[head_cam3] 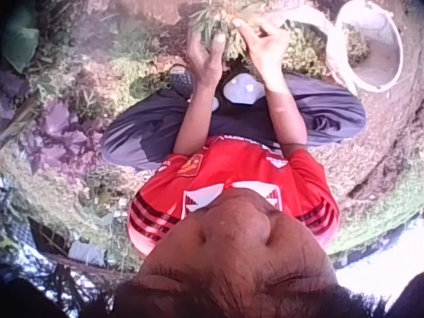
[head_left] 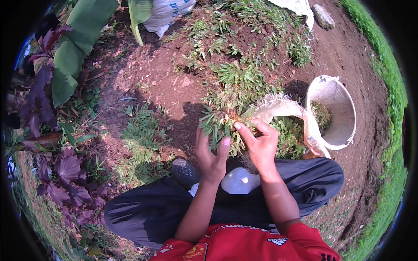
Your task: The person sits on the ground and sorts through a pile of green leafy plants. They pick up bunches, separate leaves from stems, and place the sorted material into a white bucket and a sack.
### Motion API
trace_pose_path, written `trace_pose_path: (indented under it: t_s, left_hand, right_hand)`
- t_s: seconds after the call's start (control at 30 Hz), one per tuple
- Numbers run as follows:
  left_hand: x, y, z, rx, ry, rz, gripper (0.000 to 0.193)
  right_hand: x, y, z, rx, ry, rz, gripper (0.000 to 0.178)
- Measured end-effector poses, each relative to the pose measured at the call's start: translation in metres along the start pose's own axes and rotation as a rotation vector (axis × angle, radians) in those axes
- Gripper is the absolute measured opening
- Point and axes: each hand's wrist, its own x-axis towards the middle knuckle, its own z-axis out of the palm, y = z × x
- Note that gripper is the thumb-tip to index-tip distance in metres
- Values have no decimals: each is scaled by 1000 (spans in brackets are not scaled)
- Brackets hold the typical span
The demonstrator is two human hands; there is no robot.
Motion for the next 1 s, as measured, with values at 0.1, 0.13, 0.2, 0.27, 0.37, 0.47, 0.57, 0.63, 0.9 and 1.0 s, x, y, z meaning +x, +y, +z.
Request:
trace_pose_path:
  t_s: [0.1, 0.13, 0.2, 0.27, 0.37, 0.47, 0.57, 0.63, 0.9, 1.0]
  left_hand:
    - [-3, 5, 9, 31, 75, -154, 55]
    - [-5, 7, 13, -150, 100, -305, 54]
    - [1, 7, 1, -379, -26, -366, 55]
    - [5, 6, -9, -521, -48, -548, 50]
    - [11, 2, -16, -777, -7, -468, 53]
    - [14, 0, -13, -880, 36, -410, 56]
    - [12, 1, -8, -901, -27, -375, 59]
    - [11, 3, -7, -883, -41, -370, 63]
    - [16, -2, -12, -1002, -40, -391, 63]
    - [16, -1, -11, -948, -28, -374, 63]
  right_hand:
    - [-5, -11, 1, -100, -66, -208, 22]
    - [-6, -14, 1, -100, -147, -264, 25]
    - [-9, -20, -1, -117, -315, -360, 33]
    - [-10, -22, 1, 65, -420, -273, 39]
    - [-6, -20, 3, 146, -409, -343, 39]
    - [-1, -17, 2, -16, -237, -452, 40]
    - [1, -17, -2, -115, -236, -404, 44]
    - [0, -16, -4, -152, -246, -380, 45]
    - [3, 4, 3, 214, -177, 58, 35]
    - [3, -1, -1, 111, -120, -164, 30]
